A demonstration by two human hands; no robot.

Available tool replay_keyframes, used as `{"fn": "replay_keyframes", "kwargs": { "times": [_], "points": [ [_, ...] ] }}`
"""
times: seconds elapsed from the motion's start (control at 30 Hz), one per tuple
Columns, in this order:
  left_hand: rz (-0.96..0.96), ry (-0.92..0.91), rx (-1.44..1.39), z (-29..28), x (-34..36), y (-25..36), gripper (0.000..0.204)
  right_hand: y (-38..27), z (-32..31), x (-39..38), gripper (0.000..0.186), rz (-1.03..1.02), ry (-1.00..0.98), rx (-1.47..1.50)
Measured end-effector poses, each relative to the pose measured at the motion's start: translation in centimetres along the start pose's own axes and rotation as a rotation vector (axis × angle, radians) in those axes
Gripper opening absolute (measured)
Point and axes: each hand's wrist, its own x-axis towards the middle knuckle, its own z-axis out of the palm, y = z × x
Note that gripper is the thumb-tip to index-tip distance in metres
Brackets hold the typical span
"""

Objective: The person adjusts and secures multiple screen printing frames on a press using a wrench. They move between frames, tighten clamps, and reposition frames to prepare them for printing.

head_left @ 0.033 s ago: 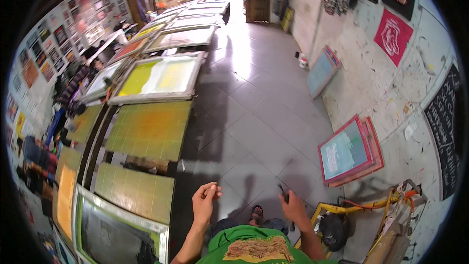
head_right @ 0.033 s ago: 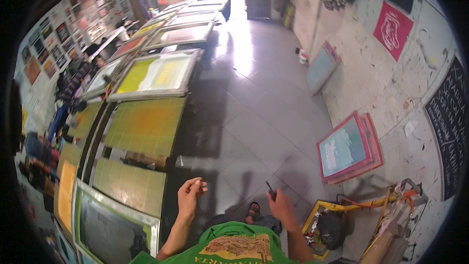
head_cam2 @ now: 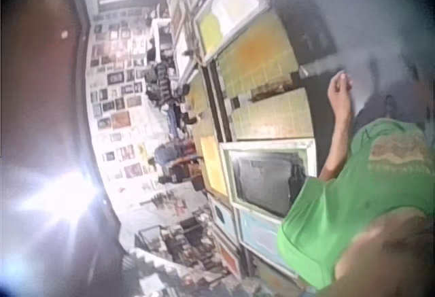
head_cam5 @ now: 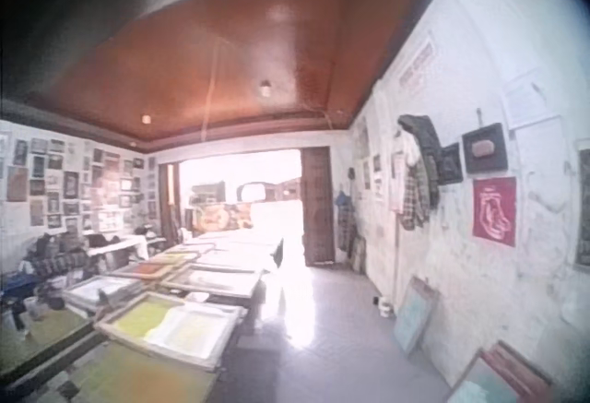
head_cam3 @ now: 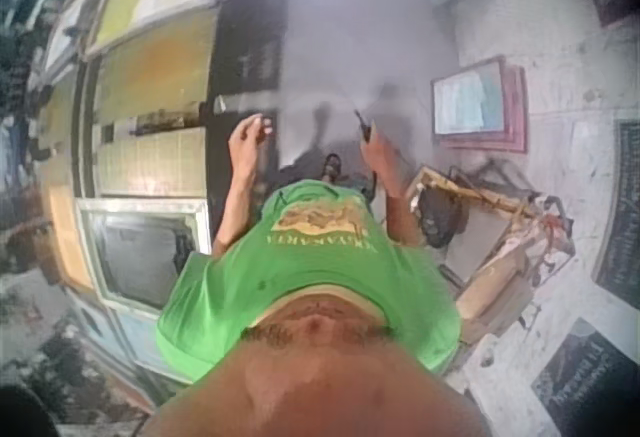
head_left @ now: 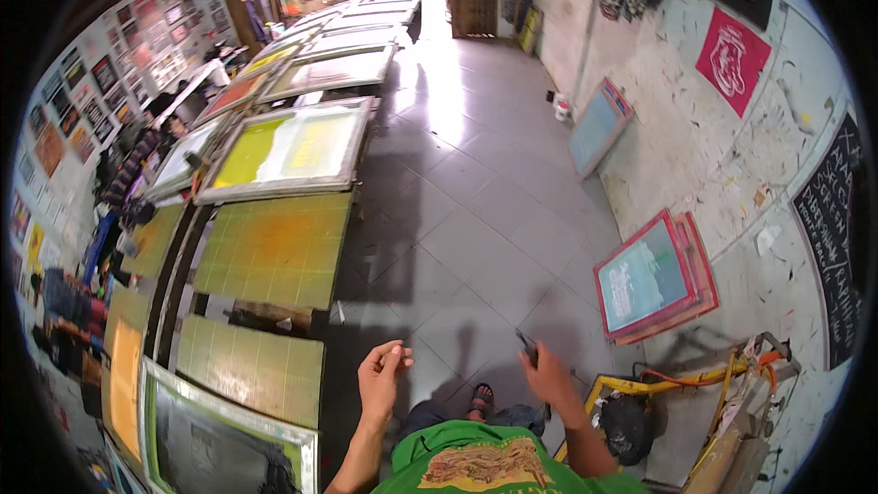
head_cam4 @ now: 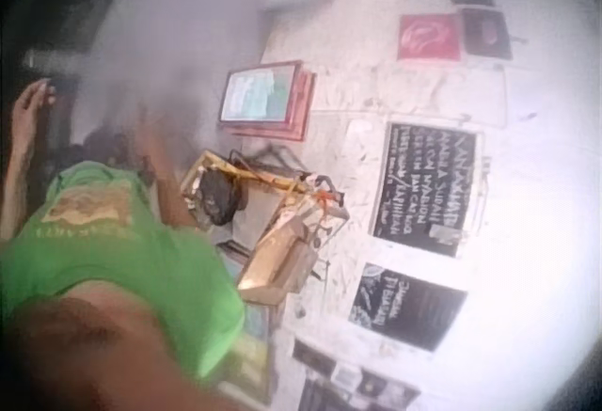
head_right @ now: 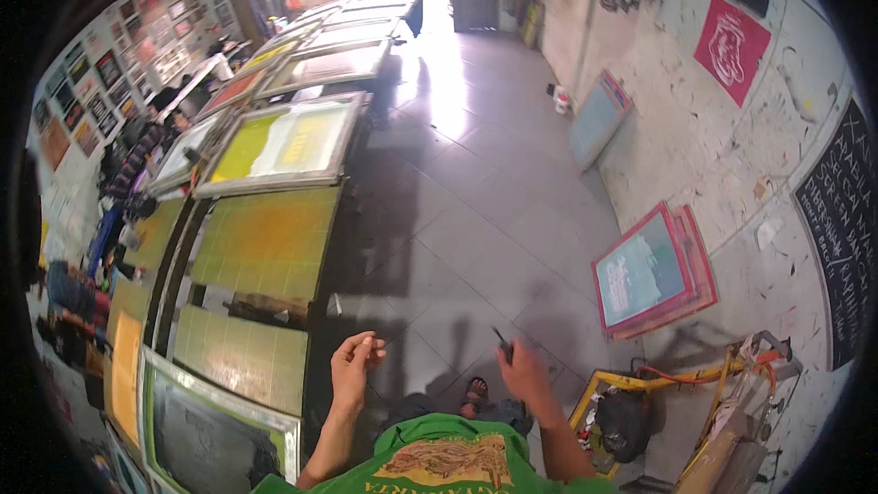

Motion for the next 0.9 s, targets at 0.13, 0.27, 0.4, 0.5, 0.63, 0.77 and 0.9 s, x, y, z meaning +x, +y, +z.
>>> {"fn": "replay_keyframes", "kwargs": {
  "times": [0.13, 0.27, 0.4, 0.5, 0.63, 0.77, 0.9],
  "points": [
    [-0.022, 0.080, -0.083, 2.7, 7.8, 2.3, 0.027, -5.0, -2.7, 12.9, 0.044, -0.160, 0.024, 0.053],
    [-0.068, 0.220, -0.110, 1.8, 15.1, 0.7, 0.028, -8.9, -1.3, 22.2, 0.051, -0.153, -0.174, 0.111],
    [-0.122, 0.352, -0.170, 0.4, 24.2, 0.2, 0.027, -11.6, 3.3, 31.1, 0.054, -0.171, -0.328, 0.080],
    [-0.105, 0.378, -0.246, -1.7, 31.9, 0.8, 0.032, -14.9, 5.3, 37.6, 0.050, -0.223, -0.335, 0.142],
    [-0.097, 0.509, -0.240, -3.5, 41.6, 5.4, 0.048, -19.2, 5.1, 47.1, 0.042, -0.321, -0.319, 0.038],
    [-0.060, 0.556, -0.219, -6.7, 49.8, 6.7, 0.057, -22.4, 6.2, 57.6, 0.029, -0.384, -0.218, -0.052],
    [-0.108, 0.627, -0.173, -6.5, 53.6, 8.5, 0.057, -26.6, 6.8, 66.0, 0.032, -0.508, -0.051, 0.076]
  ]
}}
